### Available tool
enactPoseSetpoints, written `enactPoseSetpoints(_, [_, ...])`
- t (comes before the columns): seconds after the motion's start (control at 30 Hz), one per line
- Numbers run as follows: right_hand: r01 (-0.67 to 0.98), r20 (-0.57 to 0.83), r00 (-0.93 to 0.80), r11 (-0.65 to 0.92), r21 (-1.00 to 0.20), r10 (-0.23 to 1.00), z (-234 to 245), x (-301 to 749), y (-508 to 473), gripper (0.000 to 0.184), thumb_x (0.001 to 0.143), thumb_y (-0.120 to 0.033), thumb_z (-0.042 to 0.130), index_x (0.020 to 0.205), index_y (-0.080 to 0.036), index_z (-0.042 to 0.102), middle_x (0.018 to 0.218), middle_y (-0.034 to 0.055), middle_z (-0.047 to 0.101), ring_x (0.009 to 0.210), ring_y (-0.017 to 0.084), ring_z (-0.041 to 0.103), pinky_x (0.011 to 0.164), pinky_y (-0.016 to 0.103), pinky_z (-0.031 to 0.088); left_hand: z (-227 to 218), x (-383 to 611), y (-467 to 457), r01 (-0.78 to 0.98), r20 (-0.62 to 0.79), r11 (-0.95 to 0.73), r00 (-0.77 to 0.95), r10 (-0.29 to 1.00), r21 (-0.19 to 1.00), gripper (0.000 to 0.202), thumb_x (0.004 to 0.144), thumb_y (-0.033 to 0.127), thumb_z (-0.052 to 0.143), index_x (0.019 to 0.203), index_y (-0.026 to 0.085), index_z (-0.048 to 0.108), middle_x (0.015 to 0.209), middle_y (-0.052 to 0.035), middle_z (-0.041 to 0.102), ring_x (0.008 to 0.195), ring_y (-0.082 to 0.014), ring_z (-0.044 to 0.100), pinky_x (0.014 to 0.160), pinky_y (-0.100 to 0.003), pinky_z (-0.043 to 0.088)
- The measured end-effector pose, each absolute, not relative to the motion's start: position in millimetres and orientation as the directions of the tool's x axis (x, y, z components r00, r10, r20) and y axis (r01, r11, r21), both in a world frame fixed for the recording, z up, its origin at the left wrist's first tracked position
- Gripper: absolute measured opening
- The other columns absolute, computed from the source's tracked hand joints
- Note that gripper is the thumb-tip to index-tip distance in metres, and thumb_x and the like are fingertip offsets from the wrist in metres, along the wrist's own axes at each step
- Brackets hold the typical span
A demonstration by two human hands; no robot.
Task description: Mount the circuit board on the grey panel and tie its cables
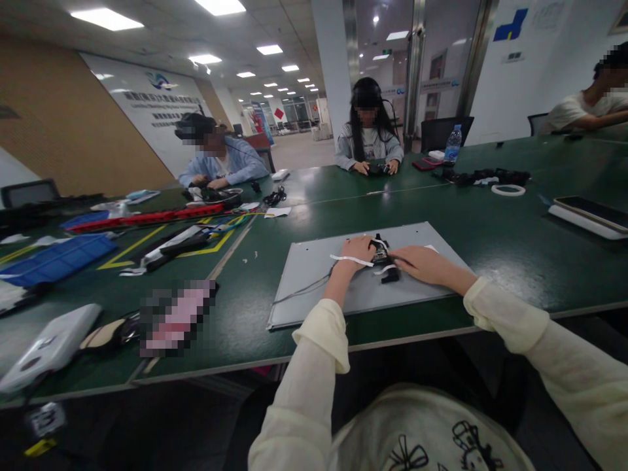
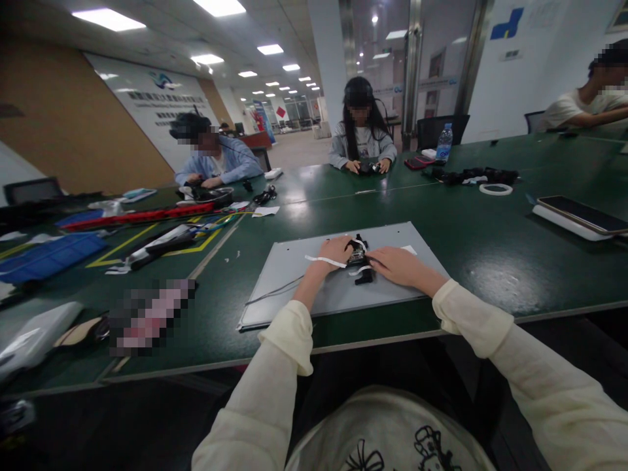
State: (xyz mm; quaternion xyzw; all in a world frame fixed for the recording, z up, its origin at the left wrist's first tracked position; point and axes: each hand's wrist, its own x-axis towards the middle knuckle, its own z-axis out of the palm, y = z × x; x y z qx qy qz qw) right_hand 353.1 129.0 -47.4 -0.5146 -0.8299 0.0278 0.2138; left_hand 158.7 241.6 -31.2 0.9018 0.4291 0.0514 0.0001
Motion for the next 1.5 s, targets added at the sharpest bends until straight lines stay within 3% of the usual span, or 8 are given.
enactPoseSetpoints(0.17, [0.753, 0.396, -0.208, 0.405, -0.519, 0.894, -52, 361, 137, 0.031, 0.094, -0.029, 0.042, 0.107, -0.021, 0.069, 0.110, 0.0070, 0.070, 0.097, 0.021, 0.064, 0.085, 0.035, 0.050, -23, 156, 230, 0.785, 0.188, -0.619, 0.603, 0.775, 0.032, 0.037, 0.097, 0.025, 0.031, 0.124, 0.017, 0.054, 0.122, -0.0116, 0.063, 0.113, -0.0234, 0.059, 0.095, -0.037, 0.043])
enactPoseSetpoints(0.37, [0.684, 0.407, -0.215, 0.434, -0.586, 0.888, -52, 360, 137, 0.022, 0.087, -0.031, 0.053, 0.090, -0.019, 0.071, 0.094, 0.0059, 0.069, 0.083, 0.017, 0.062, 0.073, 0.029, 0.049, -9, 150, 222, 0.730, 0.292, -0.679, 0.633, 0.717, 0.083, 0.032, 0.089, 0.014, 0.037, 0.110, 0.016, 0.062, 0.114, -0.0104, 0.064, 0.107, -0.0215, 0.059, 0.093, -0.033, 0.045])
enactPoseSetpoints(0.67, [0.666, 0.355, -0.199, 0.392, -0.635, 0.913, -52, 354, 135, 0.024, 0.090, -0.035, 0.051, 0.085, -0.018, 0.067, 0.084, 0.0033, 0.068, 0.074, 0.015, 0.060, 0.068, 0.026, 0.044, -2, 149, 198, 0.543, 0.055, -0.790, 0.814, 0.579, 0.285, 0.023, 0.083, 0.017, 0.044, 0.090, 0.018, 0.066, 0.082, -0.0035, 0.071, 0.075, -0.0166, 0.064, 0.070, -0.026, 0.048])
enactPoseSetpoints(0.9, [0.767, 0.316, -0.311, 0.433, -0.474, 0.896, -52, 352, 135, 0.025, 0.092, -0.028, 0.044, 0.080, -0.018, 0.064, 0.083, 0.0046, 0.068, 0.074, 0.017, 0.059, 0.070, 0.027, 0.041, -6, 150, 191, 0.581, -0.046, -0.807, 0.814, 0.579, 0.110, 0.024, 0.083, 0.019, 0.045, 0.083, 0.018, 0.069, 0.083, -0.0071, 0.072, 0.075, -0.0202, 0.065, 0.071, -0.029, 0.048])
enactPoseSetpoints(1.13, [0.905, 0.250, -0.294, 0.353, -0.236, 0.922, -48, 348, 131, 0.024, 0.092, -0.028, 0.047, 0.075, -0.019, 0.061, 0.076, 0.0062, 0.064, 0.066, 0.016, 0.054, 0.063, 0.027, 0.036, -9, 149, 186, 0.572, -0.047, -0.817, 0.820, 0.570, 0.071, 0.026, 0.084, 0.023, 0.046, 0.081, 0.018, 0.071, 0.082, -0.0085, 0.072, 0.077, -0.0218, 0.066, 0.072, -0.031, 0.049])
enactPoseSetpoints(1.27, [0.930, 0.338, -0.259, 0.328, -0.167, 0.905, -45, 352, 128, 0.024, 0.091, -0.026, 0.047, 0.076, -0.017, 0.063, 0.076, 0.0061, 0.063, 0.066, 0.016, 0.055, 0.063, 0.027, 0.038, -8, 147, 183, 0.605, -0.058, -0.793, 0.796, 0.602, 0.070, 0.025, 0.082, 0.024, 0.048, 0.081, 0.017, 0.072, 0.079, -0.0081, 0.072, 0.078, -0.0216, 0.067, 0.071, -0.030, 0.049])
enactPoseSetpoints(1.4, [0.827, 0.602, -0.391, 0.553, -0.102, 0.696, -37, 345, 117, 0.027, 0.092, -0.028, 0.051, 0.112, -0.014, 0.062, 0.095, 0.0099, 0.064, 0.080, 0.018, 0.058, 0.073, 0.030, 0.046, -7, 147, 181, 0.610, -0.059, -0.789, 0.793, 0.607, 0.074, 0.025, 0.082, 0.025, 0.048, 0.080, 0.015, 0.072, 0.077, -0.0084, 0.072, 0.075, -0.0208, 0.067, 0.068, -0.028, 0.048])
enactPoseSetpoints(1.5, [0.663, 0.676, -0.594, 0.741, 0.104, 0.437, -31, 329, 108, 0.040, 0.092, -0.031, 0.055, 0.128, -0.015, 0.054, 0.110, 0.0135, 0.062, 0.097, 0.021, 0.058, 0.080, 0.033, 0.049, -8, 147, 183, 0.575, -0.066, -0.809, 0.818, 0.572, 0.119, 0.022, 0.083, 0.025, 0.051, 0.083, 0.015, 0.071, 0.080, -0.0077, 0.072, 0.076, -0.0198, 0.067, 0.070, -0.027, 0.049])
